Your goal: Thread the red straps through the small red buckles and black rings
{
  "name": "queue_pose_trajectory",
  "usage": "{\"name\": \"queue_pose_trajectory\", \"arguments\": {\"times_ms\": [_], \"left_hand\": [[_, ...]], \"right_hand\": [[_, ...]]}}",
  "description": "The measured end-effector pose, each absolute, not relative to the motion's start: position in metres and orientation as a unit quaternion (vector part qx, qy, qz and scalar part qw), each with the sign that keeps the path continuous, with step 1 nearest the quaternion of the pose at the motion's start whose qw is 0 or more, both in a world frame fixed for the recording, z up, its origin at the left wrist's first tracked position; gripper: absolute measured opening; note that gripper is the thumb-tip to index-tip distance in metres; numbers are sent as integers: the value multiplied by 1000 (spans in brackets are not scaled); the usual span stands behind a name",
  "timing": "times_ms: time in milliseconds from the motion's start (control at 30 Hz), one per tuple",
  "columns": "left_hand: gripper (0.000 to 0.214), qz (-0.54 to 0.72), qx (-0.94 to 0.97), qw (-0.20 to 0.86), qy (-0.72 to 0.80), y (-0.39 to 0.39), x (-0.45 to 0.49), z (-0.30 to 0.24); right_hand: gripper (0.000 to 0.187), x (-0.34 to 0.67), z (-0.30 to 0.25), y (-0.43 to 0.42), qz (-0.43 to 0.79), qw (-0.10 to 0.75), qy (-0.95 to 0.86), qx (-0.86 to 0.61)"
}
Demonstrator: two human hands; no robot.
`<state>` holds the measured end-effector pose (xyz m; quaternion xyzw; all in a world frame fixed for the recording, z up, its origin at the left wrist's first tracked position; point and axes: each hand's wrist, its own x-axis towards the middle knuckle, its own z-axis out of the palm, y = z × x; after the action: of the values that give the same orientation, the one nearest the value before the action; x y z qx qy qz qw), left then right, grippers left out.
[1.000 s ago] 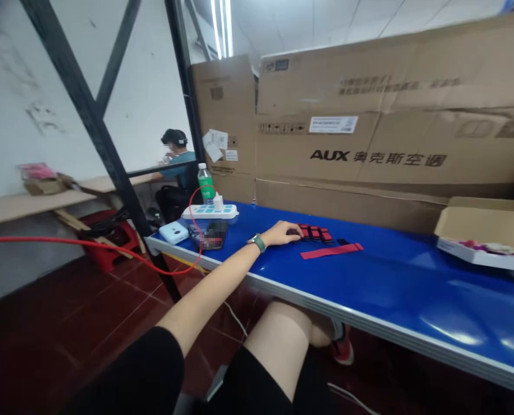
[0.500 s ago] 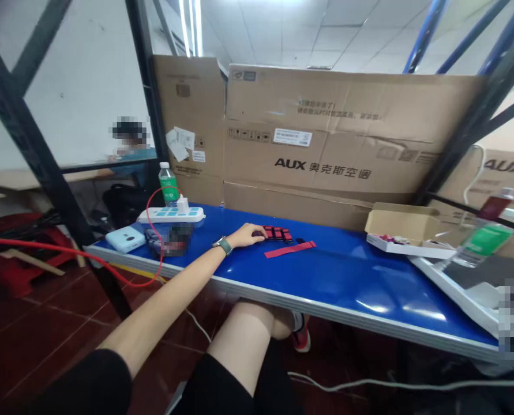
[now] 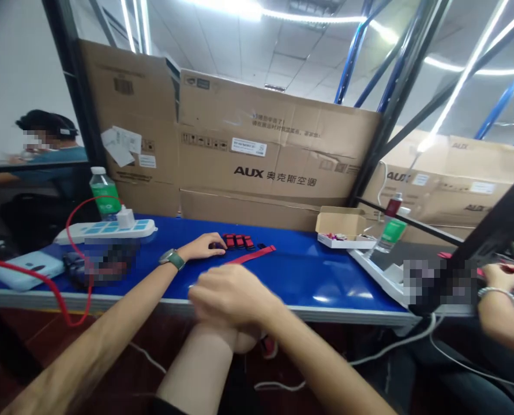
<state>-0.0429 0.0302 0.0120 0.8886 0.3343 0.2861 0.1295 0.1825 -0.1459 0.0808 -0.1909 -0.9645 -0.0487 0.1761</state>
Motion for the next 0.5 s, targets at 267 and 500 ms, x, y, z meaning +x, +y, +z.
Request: {"name": "queue_pose_trajectory", "arguments": {"times_ms": [267, 500], "left_hand": [[34, 249, 898, 149, 332, 33, -50, 14], [34, 266, 889, 166, 333, 29, -44, 14]], "right_hand": [[30, 203, 58, 5, 162, 106, -943, -272], [19, 215, 14, -1, 81, 183, -942, -269]]}}
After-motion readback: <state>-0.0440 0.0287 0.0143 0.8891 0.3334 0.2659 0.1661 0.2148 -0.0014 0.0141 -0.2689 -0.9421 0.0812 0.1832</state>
